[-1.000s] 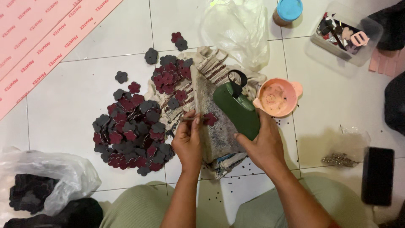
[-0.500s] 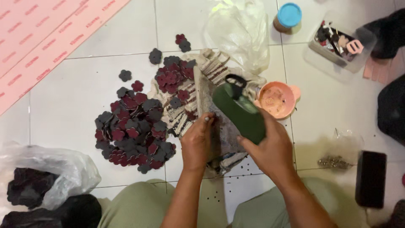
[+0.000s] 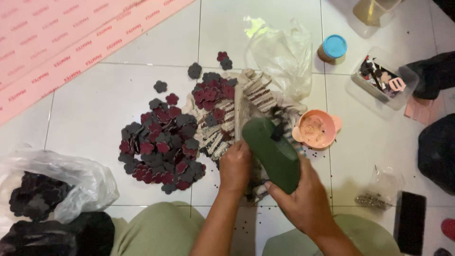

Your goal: The person sits on the floor and glues small flower-shaped fabric cutouts onto the surface of a green shoe upper, using a small stick to apply adhesive from a bowl and pressing each cutout in place one at a time, working across the shoe surface.

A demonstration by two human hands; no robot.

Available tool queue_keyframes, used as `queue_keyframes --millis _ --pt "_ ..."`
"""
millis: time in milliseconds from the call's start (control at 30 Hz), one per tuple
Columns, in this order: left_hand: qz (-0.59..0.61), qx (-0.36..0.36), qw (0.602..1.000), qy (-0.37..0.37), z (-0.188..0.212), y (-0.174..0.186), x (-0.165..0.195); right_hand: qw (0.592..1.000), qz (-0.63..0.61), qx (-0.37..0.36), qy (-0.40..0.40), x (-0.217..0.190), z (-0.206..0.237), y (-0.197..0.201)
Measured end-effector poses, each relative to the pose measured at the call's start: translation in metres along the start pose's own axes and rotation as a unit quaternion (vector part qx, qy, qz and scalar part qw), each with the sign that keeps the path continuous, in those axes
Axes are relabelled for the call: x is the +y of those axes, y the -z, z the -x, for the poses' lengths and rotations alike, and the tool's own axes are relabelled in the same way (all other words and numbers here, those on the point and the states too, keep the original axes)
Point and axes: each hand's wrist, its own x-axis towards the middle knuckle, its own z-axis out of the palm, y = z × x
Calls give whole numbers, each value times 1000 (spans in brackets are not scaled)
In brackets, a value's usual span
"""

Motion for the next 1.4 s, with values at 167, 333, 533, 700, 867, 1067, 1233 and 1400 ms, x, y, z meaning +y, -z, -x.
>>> queue_keyframes --millis 167,333,533,700,867,1067,1233,1400 --pt "34 1 999 1 -5 3 4 999 38 -2 11 -18 -6 15" --pt "63 68 995 -33 -9 10 14 973 -155 164 47 -51 3 69" --pt "66 50 996 -25 -10 9 12 987 -57 94 118 -31 -12 36" --pt "39 -15 999 10 -10 5 7 999 -18 44 1 -1 -14 12" --pt "50 31 998 -2 -8 4 10 970 -68 166 162 -24 13 48" --pt "39 14 999 6 -13 7 9 977 51 85 187 -17 -16 1" --pt "64 38 997 6 -11 10 12 995 -34 92 -29 11 -6 -4" --pt "88 43 995 33 -13 13 12 987 134 54 65 26 -3 -2"
